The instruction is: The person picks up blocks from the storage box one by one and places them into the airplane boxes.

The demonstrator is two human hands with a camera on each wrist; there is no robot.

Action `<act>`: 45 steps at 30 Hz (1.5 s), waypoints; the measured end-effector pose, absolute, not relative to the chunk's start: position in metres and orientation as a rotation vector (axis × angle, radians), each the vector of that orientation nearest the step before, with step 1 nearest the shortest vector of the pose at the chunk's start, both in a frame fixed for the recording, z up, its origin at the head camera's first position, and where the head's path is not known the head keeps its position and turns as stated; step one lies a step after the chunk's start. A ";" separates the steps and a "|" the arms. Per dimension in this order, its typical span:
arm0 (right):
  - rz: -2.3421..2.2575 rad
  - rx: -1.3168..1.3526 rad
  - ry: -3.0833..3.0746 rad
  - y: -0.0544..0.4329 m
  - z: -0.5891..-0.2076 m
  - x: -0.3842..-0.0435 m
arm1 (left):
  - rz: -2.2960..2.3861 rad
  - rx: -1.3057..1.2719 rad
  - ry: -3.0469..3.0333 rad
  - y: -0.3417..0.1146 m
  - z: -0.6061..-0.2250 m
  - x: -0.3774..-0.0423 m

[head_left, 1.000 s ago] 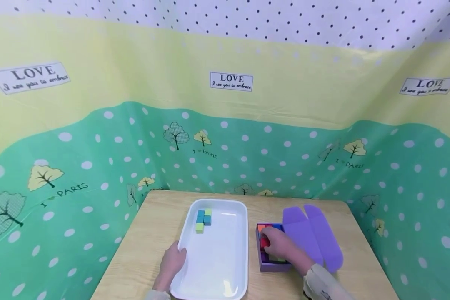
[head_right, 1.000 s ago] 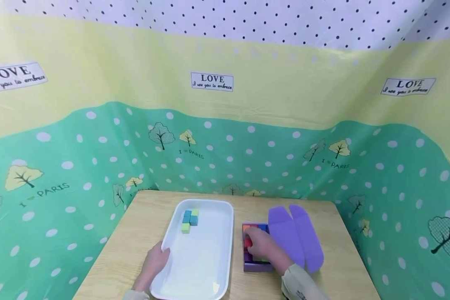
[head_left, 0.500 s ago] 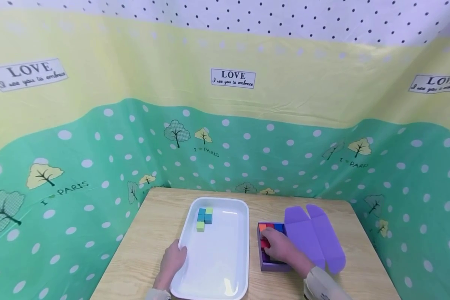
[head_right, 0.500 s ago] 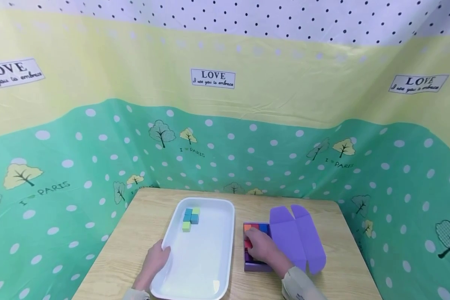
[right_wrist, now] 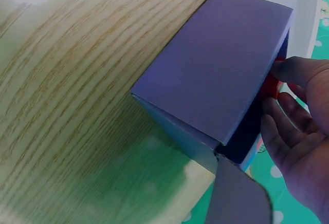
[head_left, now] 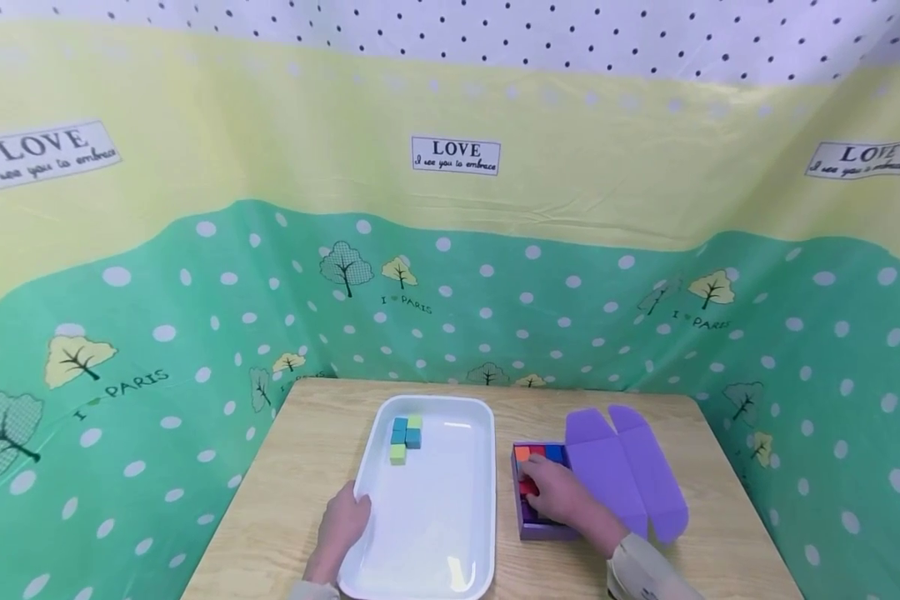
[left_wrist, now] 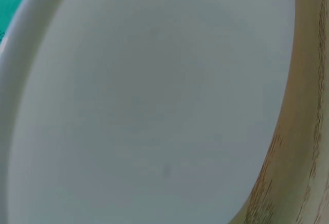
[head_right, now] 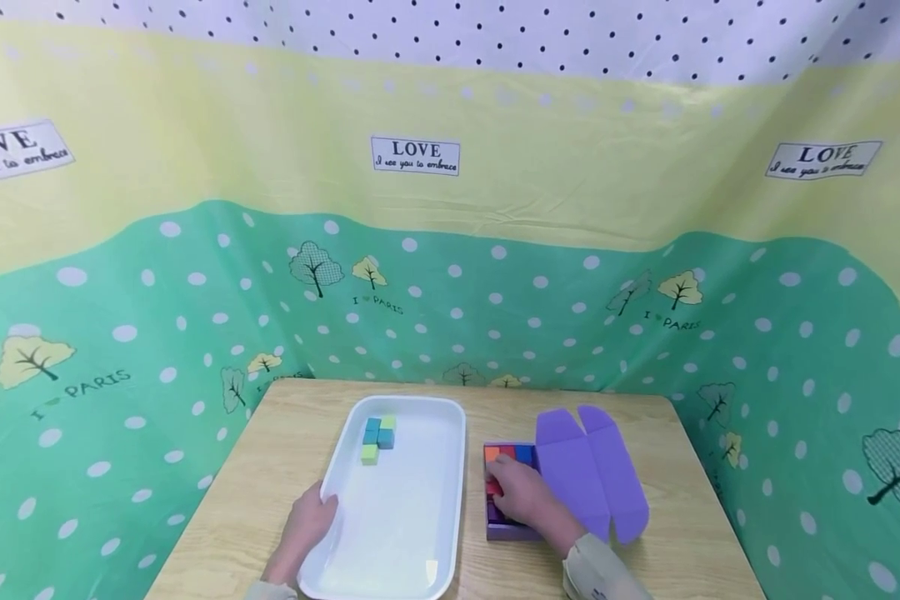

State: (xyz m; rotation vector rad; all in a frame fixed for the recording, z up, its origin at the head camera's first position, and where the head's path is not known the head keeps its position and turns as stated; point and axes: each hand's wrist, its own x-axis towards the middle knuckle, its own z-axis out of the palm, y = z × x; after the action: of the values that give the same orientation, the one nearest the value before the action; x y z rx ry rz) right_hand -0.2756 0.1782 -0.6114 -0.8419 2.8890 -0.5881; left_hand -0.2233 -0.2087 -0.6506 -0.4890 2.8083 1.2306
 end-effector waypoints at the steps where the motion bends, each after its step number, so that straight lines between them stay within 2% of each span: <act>1: -0.582 -0.843 2.890 0.178 -0.610 -0.275 | 1.227 -0.483 2.815 -0.208 -0.649 -0.223; 13: -0.712 -0.989 2.880 0.148 -0.587 -0.264 | 1.167 -0.402 2.886 -0.209 -0.647 -0.222; 32: -0.508 -1.209 2.723 0.004 -0.577 -0.271 | 1.084 -0.396 2.973 -0.209 -0.650 -0.214; 45: -0.403 -1.083 2.700 -0.049 -0.598 -0.289 | 1.154 -0.382 2.965 -0.210 -0.651 -0.219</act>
State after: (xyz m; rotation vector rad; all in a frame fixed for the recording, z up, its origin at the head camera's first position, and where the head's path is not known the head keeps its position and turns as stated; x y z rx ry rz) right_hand -0.2887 -0.0486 -0.5984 -1.0833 2.6997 -0.4032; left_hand -0.2195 -0.2101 -0.6513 -0.3816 2.9650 1.1539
